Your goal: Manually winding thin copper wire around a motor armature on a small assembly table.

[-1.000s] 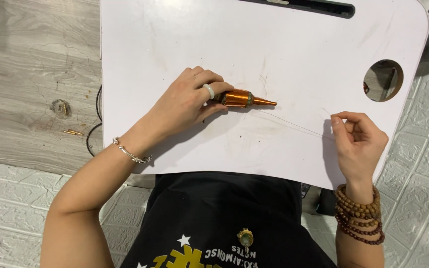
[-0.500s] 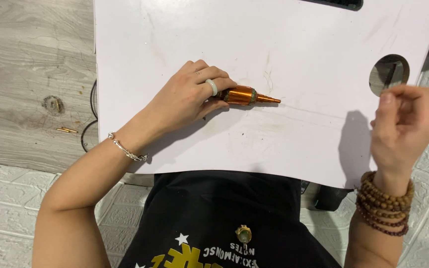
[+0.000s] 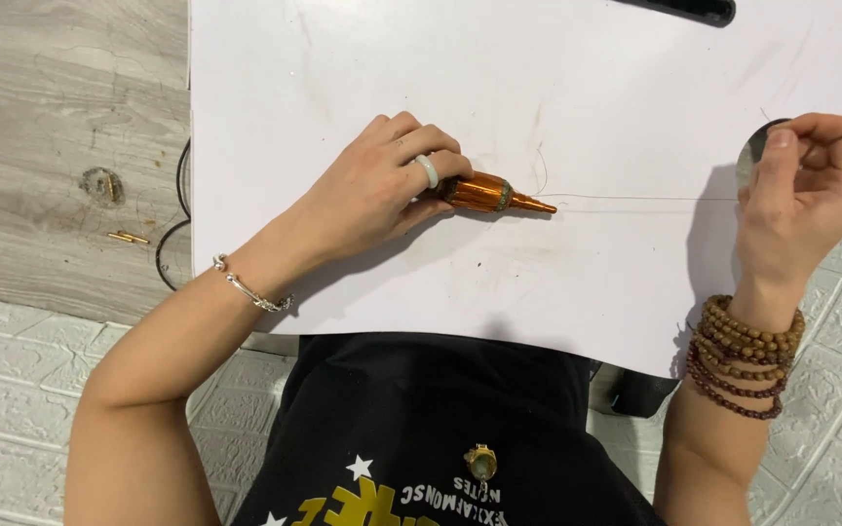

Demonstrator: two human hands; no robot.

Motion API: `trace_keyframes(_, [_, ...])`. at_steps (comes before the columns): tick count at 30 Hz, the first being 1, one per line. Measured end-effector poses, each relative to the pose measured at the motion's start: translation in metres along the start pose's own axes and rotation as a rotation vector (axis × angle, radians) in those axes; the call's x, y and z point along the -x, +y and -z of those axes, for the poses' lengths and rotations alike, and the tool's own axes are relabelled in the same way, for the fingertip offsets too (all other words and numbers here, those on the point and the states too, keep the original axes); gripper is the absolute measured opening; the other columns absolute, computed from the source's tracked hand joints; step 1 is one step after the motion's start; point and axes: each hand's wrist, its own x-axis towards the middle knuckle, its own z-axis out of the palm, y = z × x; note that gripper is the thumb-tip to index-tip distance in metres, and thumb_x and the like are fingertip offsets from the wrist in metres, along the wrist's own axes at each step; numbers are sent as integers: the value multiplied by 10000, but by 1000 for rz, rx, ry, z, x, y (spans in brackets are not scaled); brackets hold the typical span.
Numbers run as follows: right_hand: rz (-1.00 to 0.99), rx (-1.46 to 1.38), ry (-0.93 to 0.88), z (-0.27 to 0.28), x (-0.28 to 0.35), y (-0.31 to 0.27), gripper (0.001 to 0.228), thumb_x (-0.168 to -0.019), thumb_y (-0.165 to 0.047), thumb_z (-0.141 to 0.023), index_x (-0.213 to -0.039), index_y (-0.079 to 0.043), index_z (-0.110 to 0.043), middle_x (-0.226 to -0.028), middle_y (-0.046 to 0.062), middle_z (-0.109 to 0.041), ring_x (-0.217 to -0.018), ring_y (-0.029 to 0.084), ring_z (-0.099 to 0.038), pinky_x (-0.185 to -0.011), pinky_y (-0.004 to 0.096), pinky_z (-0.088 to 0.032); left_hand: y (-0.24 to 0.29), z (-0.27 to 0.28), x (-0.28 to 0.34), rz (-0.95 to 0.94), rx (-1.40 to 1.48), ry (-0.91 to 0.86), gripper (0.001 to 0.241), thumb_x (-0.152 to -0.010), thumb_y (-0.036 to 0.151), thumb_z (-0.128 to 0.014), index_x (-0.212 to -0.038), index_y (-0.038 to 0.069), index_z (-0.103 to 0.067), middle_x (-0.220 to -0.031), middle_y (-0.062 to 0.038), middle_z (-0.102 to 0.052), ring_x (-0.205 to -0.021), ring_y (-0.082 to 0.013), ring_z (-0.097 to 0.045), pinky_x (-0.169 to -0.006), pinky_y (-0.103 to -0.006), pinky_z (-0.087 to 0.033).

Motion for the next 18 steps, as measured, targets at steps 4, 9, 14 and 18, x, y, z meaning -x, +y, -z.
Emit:
trace_keyframes(4, [6, 9, -11, 2, 4, 5, 112, -1259, 29, -517, -1177, 101, -489, -937, 181, -493, -632, 175, -398, -513, 299, -370, 5, 3, -1, 9, -12, 7, 294, -913, 152, -749, -1180, 113, -633, -1116, -45, -632, -938, -260, -511, -752, -377, -393])
trace_keyframes(9, [-4, 26, -6, 2, 9, 9, 147, -1268, -21, -556, -1190, 90, -501, -962, 174, -500, -679, 184, -420, -544, 287, -395, 5, 2, 0, 1, -6, 0, 285, -911, 116, -735, -1172, 112, -621, -1117, -58, -622, -936, -267, -509, -747, -381, -389])
trace_keyframes(14, [-16, 24, 10, 3, 11, 13, 123, -1276, 19, -579, -1190, 95, -535, -923, 161, -537, -630, 153, -411, -548, 276, -371, 3, 2, -1, -12, -7, 21, 236, -955, 145, -716, -1168, 107, -623, -1108, -58, -623, -932, -264, -511, -755, -377, -389])
trace_keyframes(18, [-71, -36, 13, 2, 10, 11, 155, -1270, -79, -575, -1205, 49, -515, -937, 122, -507, -637, 138, -405, -530, 263, -348, 2, 3, -1, -4, 2, -2, 282, -931, 151, -740, -1184, 109, -621, -1133, -55, -624, -946, -265, -506, -759, -379, -389])
